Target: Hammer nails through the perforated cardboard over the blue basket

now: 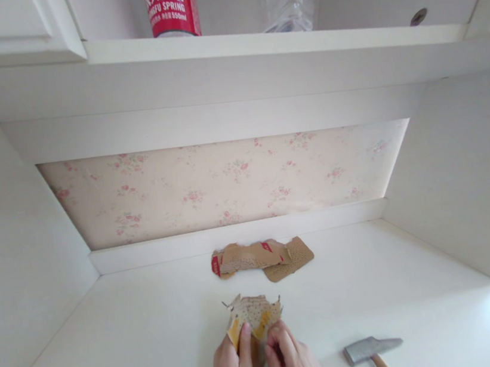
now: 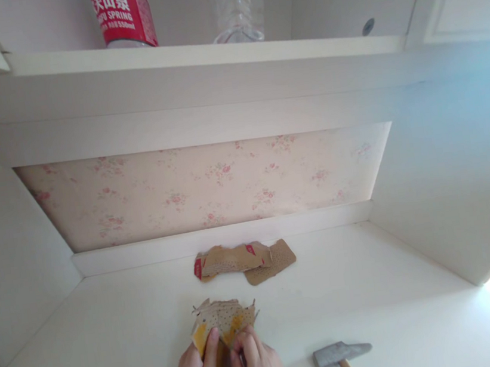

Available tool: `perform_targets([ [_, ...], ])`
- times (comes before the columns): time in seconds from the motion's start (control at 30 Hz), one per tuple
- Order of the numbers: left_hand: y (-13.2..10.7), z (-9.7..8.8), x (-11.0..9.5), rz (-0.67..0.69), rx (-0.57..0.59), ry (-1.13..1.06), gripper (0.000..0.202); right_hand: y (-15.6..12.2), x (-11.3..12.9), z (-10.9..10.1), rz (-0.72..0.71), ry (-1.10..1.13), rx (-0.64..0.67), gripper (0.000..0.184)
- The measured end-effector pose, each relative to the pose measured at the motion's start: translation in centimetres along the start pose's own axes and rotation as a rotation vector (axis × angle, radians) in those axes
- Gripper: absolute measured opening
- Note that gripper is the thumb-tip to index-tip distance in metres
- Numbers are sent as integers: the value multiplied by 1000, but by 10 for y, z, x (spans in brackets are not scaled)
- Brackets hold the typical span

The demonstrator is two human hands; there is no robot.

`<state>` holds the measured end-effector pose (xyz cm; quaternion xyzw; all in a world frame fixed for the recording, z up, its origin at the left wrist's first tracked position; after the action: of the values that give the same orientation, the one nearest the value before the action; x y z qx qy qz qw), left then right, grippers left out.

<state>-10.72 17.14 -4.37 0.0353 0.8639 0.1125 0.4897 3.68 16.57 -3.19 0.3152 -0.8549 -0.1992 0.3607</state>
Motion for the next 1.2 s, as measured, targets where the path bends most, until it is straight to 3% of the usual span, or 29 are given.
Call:
perform_targets([
  [0.17, 1, -20, 13, -195, -144, -85, 56, -3, -11, -8, 98, 29, -61, 21],
  [0.4, 2, -24, 29, -353, -152, -262, 55, -4, -27, -17, 270, -35, -94, 25],
  [0.57, 4, -18, 49, -417, -251, -781, 45, -8, -40, -17, 367, -109, -109, 30],
  [0.63, 6, -12, 50, -424, -254, -965, 51, -10, -45, -15, 391, -135, -108, 29],
  [0.8, 6, -4, 37, -436, -215, -1153, 66, -11, -48, -9, 373, -187, -71, 27],
  [0.97, 0, 12, 21, -480, -34, -1264, 67, -5, -37, -15, 297, -177, -35, 9],
  [1.07, -2, 20, 16, -482, 64, -1283, 63, 0, -22, -19, 190, -144, 0, 36],
  [1.2, -3, 22, 10, -458, 125, -1248, 60, 1, -9, -19, 84, -101, 34, 28],
])
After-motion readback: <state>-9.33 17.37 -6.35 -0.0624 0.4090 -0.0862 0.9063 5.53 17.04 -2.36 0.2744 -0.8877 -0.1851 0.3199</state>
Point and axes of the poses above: each hand's wrist, its own y-axis towards the middle knuckle, its own z-axis out of the palm, x = y × z, the point moved 8 cm from there along y, towards the middle knuckle, and after that the axes turned 9 degrees about x, right-handed, at the moved point
